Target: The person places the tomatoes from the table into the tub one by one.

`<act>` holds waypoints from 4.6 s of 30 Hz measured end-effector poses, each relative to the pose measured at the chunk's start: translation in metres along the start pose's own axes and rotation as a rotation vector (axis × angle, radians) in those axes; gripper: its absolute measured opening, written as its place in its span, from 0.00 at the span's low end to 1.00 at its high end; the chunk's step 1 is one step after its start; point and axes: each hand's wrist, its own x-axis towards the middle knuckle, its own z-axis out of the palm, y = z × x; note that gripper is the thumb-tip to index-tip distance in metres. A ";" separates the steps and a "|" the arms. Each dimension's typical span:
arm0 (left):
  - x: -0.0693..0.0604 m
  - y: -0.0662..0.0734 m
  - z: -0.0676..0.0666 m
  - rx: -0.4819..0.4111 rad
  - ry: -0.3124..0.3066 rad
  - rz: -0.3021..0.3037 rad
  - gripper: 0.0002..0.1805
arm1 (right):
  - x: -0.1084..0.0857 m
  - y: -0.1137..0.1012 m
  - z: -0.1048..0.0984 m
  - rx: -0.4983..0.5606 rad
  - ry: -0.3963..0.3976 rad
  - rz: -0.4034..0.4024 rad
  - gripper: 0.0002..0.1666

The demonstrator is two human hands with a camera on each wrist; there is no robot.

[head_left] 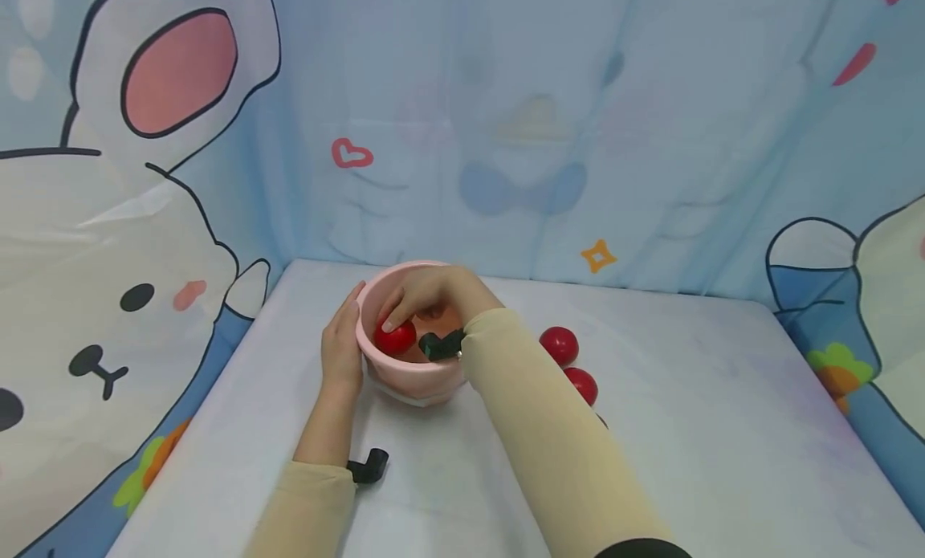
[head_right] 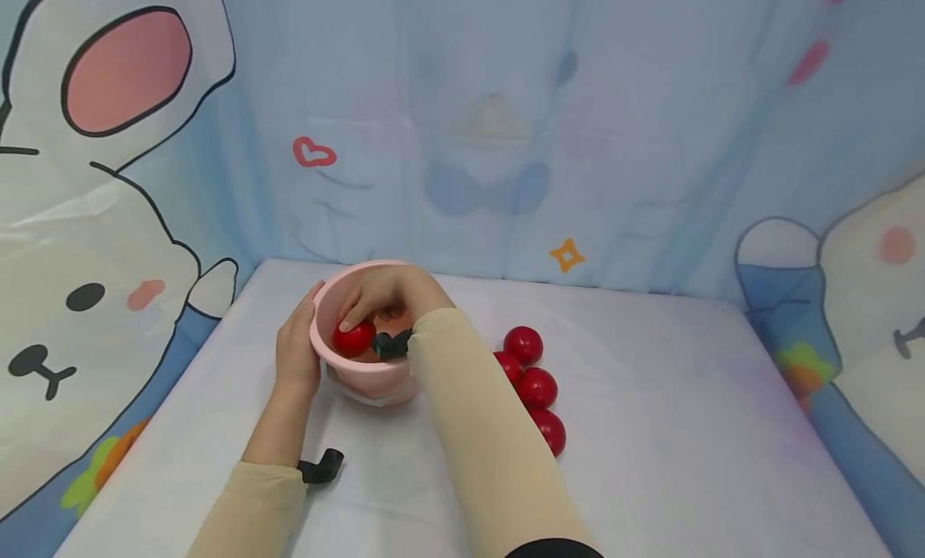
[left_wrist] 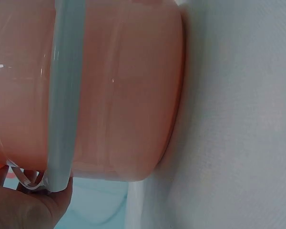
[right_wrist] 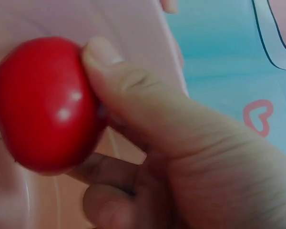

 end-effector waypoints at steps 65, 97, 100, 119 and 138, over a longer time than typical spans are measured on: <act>0.022 0.008 0.015 -0.121 -0.014 0.042 0.22 | -0.184 0.251 0.179 0.489 0.832 0.182 0.40; 0.022 0.011 0.016 -0.169 -0.025 0.029 0.22 | -0.203 0.258 0.169 0.463 0.966 0.190 0.42; 0.015 0.021 0.015 -0.161 -0.033 0.022 0.23 | -0.207 0.257 0.163 0.468 0.982 0.160 0.39; 0.024 0.008 0.016 -0.149 -0.020 0.037 0.22 | -0.211 0.176 0.038 0.370 0.938 -0.078 0.33; 0.024 0.007 0.017 -0.138 -0.029 0.020 0.23 | -0.130 0.044 -0.044 0.145 0.541 -0.118 0.28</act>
